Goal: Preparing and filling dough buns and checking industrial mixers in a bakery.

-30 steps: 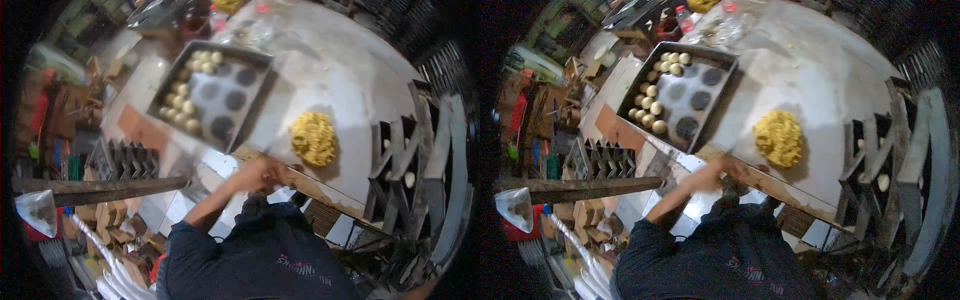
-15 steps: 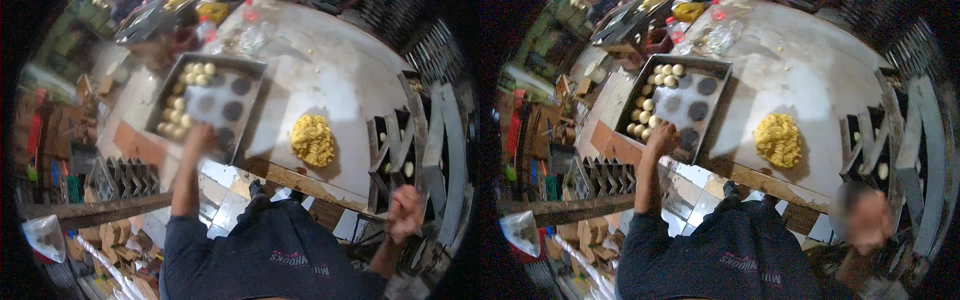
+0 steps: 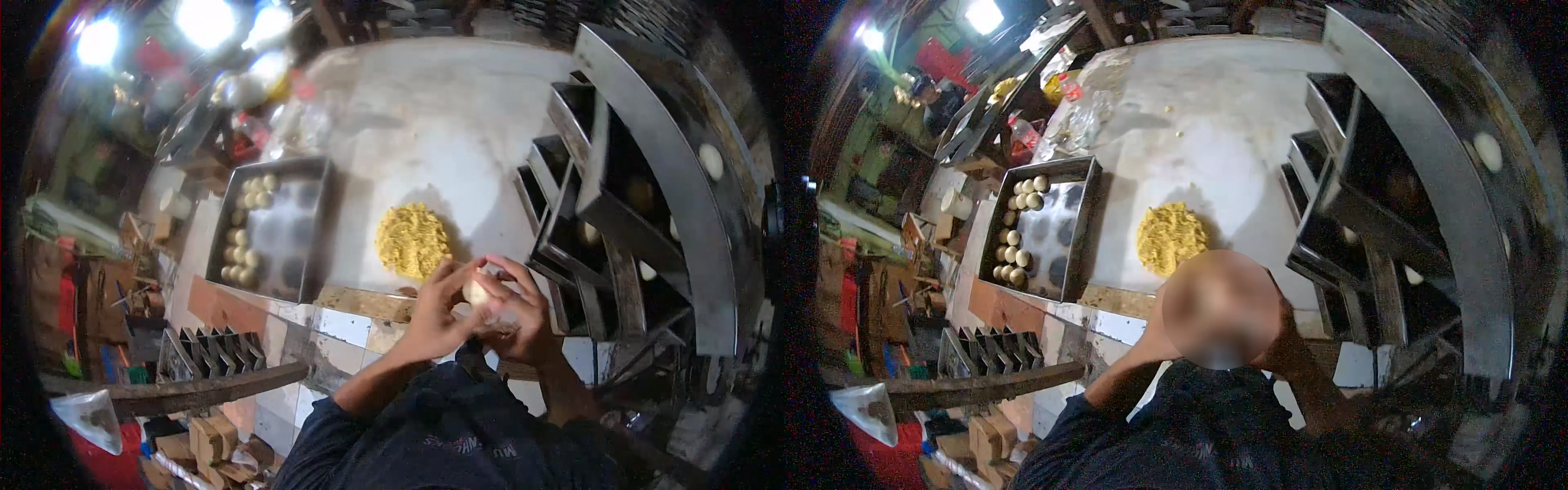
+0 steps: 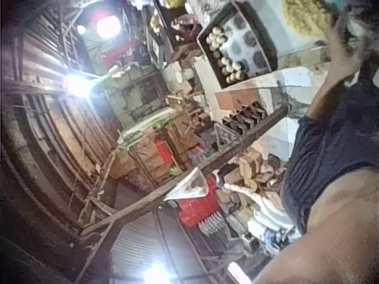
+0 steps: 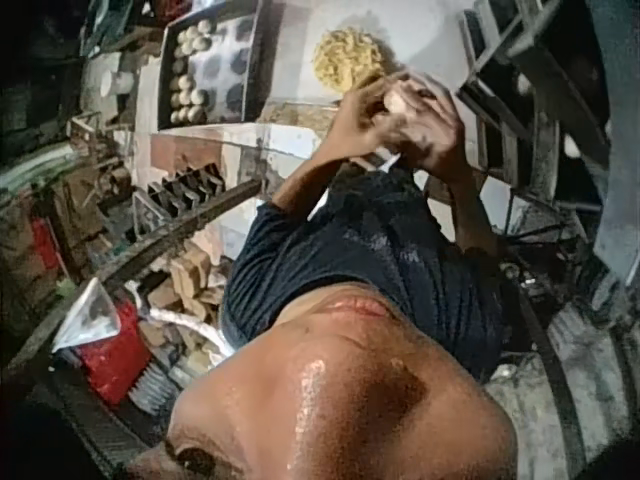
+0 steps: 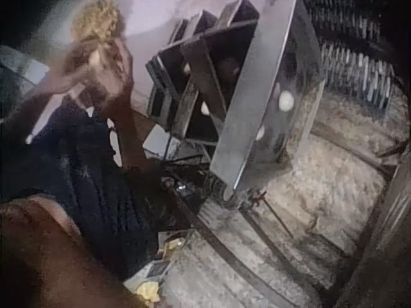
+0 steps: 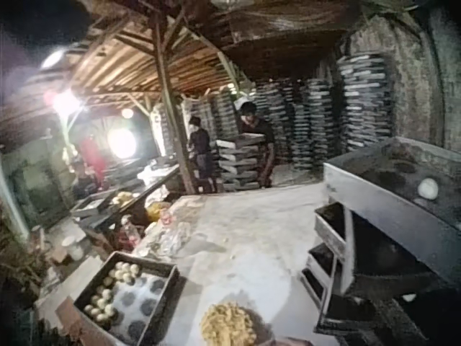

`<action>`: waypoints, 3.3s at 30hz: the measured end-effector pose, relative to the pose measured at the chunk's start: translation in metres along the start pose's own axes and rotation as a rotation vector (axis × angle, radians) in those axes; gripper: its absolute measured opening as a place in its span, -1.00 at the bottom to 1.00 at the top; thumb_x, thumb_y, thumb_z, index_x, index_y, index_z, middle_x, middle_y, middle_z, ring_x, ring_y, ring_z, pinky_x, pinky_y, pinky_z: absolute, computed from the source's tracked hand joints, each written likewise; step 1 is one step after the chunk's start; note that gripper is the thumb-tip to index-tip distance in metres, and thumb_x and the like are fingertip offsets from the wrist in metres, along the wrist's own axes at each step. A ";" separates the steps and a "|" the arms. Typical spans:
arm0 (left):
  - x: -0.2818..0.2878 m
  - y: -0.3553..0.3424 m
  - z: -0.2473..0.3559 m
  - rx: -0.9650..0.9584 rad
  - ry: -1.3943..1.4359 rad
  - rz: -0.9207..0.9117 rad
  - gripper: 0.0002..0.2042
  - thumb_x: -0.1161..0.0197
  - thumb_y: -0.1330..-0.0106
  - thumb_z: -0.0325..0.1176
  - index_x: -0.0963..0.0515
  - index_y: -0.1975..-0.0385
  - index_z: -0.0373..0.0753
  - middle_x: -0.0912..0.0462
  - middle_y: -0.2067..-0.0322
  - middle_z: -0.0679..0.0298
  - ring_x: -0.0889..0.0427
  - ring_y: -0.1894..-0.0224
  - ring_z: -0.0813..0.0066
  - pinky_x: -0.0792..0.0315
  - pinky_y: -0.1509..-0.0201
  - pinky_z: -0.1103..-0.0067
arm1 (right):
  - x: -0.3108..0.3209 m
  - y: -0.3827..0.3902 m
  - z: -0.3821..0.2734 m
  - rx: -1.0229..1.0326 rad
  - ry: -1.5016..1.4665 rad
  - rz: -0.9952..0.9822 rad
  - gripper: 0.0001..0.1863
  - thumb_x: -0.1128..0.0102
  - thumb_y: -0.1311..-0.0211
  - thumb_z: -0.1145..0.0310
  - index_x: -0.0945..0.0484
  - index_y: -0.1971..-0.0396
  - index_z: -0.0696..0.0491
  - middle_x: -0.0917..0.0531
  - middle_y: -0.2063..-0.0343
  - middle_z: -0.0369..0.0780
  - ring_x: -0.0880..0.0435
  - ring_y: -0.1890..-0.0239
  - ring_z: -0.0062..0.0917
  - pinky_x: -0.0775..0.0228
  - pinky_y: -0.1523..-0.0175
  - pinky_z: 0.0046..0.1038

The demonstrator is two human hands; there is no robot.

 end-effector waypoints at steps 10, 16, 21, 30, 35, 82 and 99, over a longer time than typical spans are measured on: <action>-0.019 0.078 0.010 -0.359 0.181 0.123 -0.34 0.03 -0.35 0.00 -0.16 -0.26 -0.44 -0.05 -0.27 -0.15 -0.09 -0.31 -0.02 -0.15 -0.30 0.26 | -0.072 0.050 -0.048 0.028 -0.375 0.505 -0.56 -0.06 -0.31 0.12 -0.52 0.29 0.30 -0.62 0.42 -0.12 -0.62 0.39 -0.40 -0.42 0.30 -0.44; 0.063 0.156 -0.025 0.105 0.197 0.353 -0.74 -0.07 -0.40 -0.31 -0.52 0.15 -0.42 -0.63 0.31 0.15 -0.58 0.26 0.49 -0.42 0.19 0.57 | -0.168 0.018 -0.052 0.077 -0.013 0.190 -0.73 0.02 -0.30 0.26 -0.53 0.27 0.17 -0.53 0.39 -0.07 -0.55 0.29 -0.25 -0.37 0.18 -0.37; 0.096 0.195 -0.069 0.234 0.560 0.432 -0.71 -0.05 -0.43 -0.19 -0.52 0.08 -0.29 -0.60 0.26 0.37 -0.52 0.25 0.68 -0.38 0.19 0.70 | -0.232 0.020 -0.068 -0.039 -0.189 0.146 -0.70 0.16 -0.35 0.29 -0.51 0.27 0.18 -0.46 0.36 -0.07 -0.48 0.24 -0.25 -0.33 0.10 -0.34; 0.130 0.166 -0.086 0.312 1.058 0.359 -0.57 -0.08 -0.37 -0.23 -0.34 -0.09 -0.44 -0.49 -0.04 0.02 -0.50 -0.11 0.24 -0.40 -0.22 0.41 | -0.195 -0.047 0.070 -0.444 0.118 0.059 -0.69 -0.29 -0.06 0.41 -0.59 0.17 0.20 -0.67 0.26 -0.06 -0.65 0.23 -0.44 -0.48 0.08 -0.49; 0.132 0.098 -0.070 0.067 0.900 0.298 -0.44 -0.08 -0.35 -0.30 -0.13 -0.28 -0.42 -0.33 -0.20 -0.03 -0.34 -0.24 0.21 -0.21 -0.31 0.34 | -0.189 -0.075 0.167 -0.258 0.533 -0.164 -0.50 -0.35 0.00 0.37 -0.49 0.03 0.25 -0.58 0.11 0.06 -0.62 0.11 -0.29 -0.45 -0.05 -0.40; 0.164 0.198 -0.047 -0.602 -0.560 0.746 -0.58 -0.13 -0.33 -0.13 -0.34 -0.09 -0.20 -0.52 0.07 -0.09 -0.51 0.05 0.06 -0.40 -0.01 0.30 | -0.214 -0.020 -0.152 -0.194 -0.430 -0.220 -0.70 -0.42 0.08 0.44 -0.60 0.30 0.21 -0.59 0.44 -0.16 -0.62 0.43 -0.51 -0.46 0.32 -0.51; 0.118 0.193 -0.006 -0.684 0.203 0.403 -0.66 -0.20 -0.23 0.08 -0.49 0.34 -0.10 -0.27 0.22 0.17 -0.34 0.22 0.33 -0.35 0.20 0.46 | -0.154 0.031 -0.178 0.220 -0.226 -0.034 -0.72 -0.38 0.12 0.58 -0.59 0.31 0.17 -0.63 0.39 -0.13 -0.64 0.44 -0.49 -0.55 0.32 -0.54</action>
Point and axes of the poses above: each hand's wrist, its own y-axis away from the middle knuckle, its own x-axis out of the back of the hand, z = x × y, the point moved 1 cm from there along -y, towards the middle knuckle
